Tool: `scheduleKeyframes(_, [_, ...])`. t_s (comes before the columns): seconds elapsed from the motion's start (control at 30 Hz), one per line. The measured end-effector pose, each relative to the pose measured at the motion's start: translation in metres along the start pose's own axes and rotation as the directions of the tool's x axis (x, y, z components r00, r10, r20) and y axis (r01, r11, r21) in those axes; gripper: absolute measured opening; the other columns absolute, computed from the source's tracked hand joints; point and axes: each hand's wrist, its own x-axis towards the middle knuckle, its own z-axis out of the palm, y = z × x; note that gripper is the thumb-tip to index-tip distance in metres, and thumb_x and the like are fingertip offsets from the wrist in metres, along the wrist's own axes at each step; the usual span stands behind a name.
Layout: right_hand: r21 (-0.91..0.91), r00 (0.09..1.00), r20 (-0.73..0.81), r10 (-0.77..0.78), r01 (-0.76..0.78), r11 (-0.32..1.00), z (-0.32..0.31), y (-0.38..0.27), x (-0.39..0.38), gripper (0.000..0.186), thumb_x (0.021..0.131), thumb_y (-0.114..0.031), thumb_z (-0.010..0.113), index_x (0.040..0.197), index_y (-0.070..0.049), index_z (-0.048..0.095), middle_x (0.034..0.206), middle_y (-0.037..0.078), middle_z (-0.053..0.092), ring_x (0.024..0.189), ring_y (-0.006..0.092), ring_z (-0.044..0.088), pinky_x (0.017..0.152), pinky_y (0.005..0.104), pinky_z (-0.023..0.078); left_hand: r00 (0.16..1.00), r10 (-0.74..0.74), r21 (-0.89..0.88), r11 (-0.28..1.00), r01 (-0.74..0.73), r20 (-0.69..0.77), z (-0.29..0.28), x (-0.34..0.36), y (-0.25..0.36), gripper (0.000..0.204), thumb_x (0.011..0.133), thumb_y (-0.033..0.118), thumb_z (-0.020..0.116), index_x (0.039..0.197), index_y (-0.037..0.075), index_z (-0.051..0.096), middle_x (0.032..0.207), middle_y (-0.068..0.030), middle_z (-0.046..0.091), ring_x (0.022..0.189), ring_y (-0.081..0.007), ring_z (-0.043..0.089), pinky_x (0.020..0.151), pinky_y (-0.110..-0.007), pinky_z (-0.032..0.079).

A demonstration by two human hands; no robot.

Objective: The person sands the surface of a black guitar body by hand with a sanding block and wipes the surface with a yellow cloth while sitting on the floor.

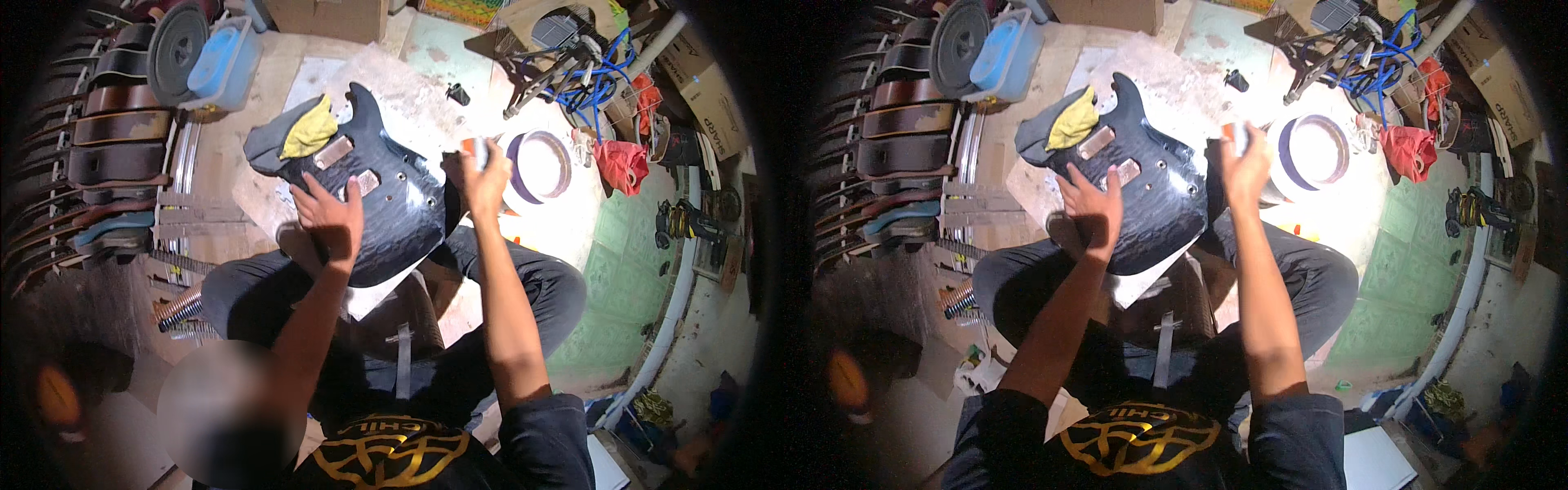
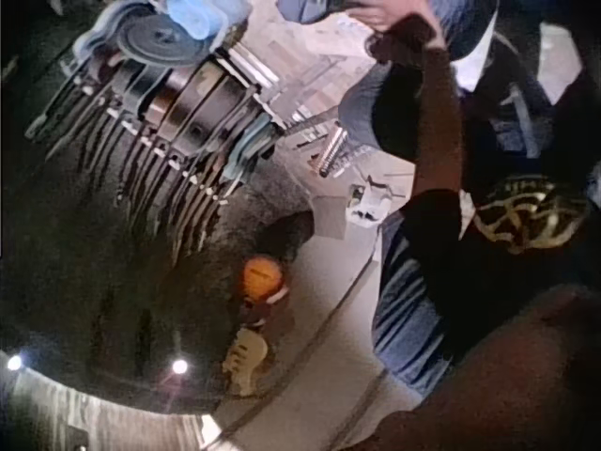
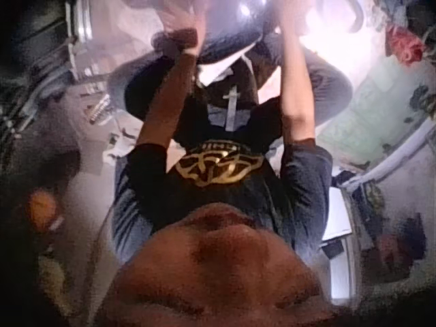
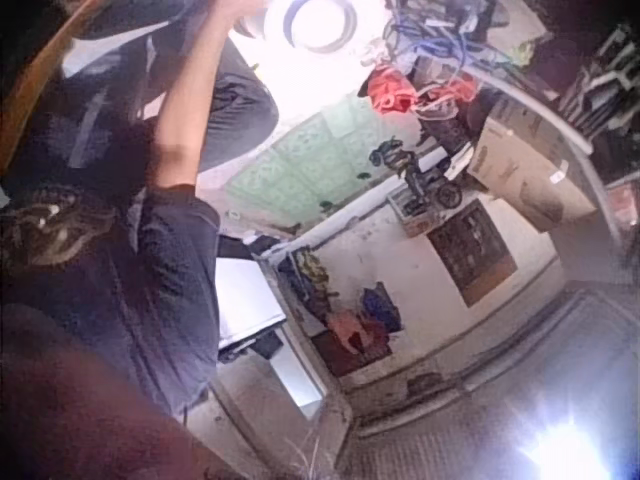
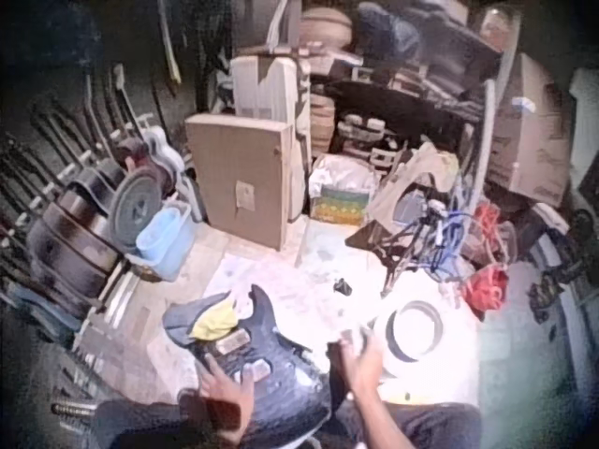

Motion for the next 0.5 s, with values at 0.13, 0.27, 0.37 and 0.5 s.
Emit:
scheduleKeyframes(0.13, [0.397,0.999,-0.018,0.035,-0.025,0.917,-0.069,-0.001,0.017,0.049,0.09,-0.013,0.076,0.133,0.004,0.057,0.129,0.022,0.06,0.118,0.0277,0.059,0.104,0.0405,0.046,0.973,-0.086,-0.189,0.981,0.045,-0.215,-0.005,0.046,-0.018,0.097,0.088,0.057,0.07,0.16,0.008,0.029,0.163,-0.0301,0.025,0.152,-0.0462,0.022,0.123,-0.057,0.016])
scheduleKeyframes(0.27, [0.575,0.941,0.211,0.264,-0.337,0.745,-0.157,-0.034,0.018,0.055,0.093,-0.012,0.072,0.14,0.004,0.05,0.116,0.014,0.065,0.101,0.0168,0.062,0.083,0.0292,0.052,0.984,0.177,0.076,0.981,-0.179,0.033,-0.045,0.103,-0.009,0.089,0.085,0.047,0.076,0.156,0.011,0.038,0.163,-0.027,0.028,0.153,-0.0453,0.019,0.12,-0.061,0.02])
scheduleKeyframes(0.37, [0.654,0.919,0.188,0.345,-0.38,0.654,-0.17,-0.018,0.003,0.054,0.093,-0.014,0.071,0.138,0.006,0.051,0.118,0.014,0.064,0.103,0.0176,0.062,0.086,0.0299,0.051,0.921,0.367,0.176,0.906,-0.386,0.128,-0.053,0.133,-0.038,0.057,0.09,0.036,0.073,0.139,0.011,0.06,0.148,-0.0215,0.053,0.142,-0.0456,0.041,0.119,-0.062,0.023])
scheduleKeyframes(0.5, [0.776,0.834,0.295,0.466,-0.494,0.393,-0.17,0.031,-0.03,0.049,0.096,-0.016,0.067,0.138,0.002,0.05,0.124,0.014,0.062,0.11,0.0186,0.062,0.098,0.0328,0.049,0.793,0.566,-0.15,0.784,-0.602,-0.225,-0.072,0.124,-0.026,0.026,0.094,0.022,0.068,0.111,0.004,0.066,0.098,-0.0216,0.071,0.098,-0.0395,0.067,0.088,-0.047,0.048])
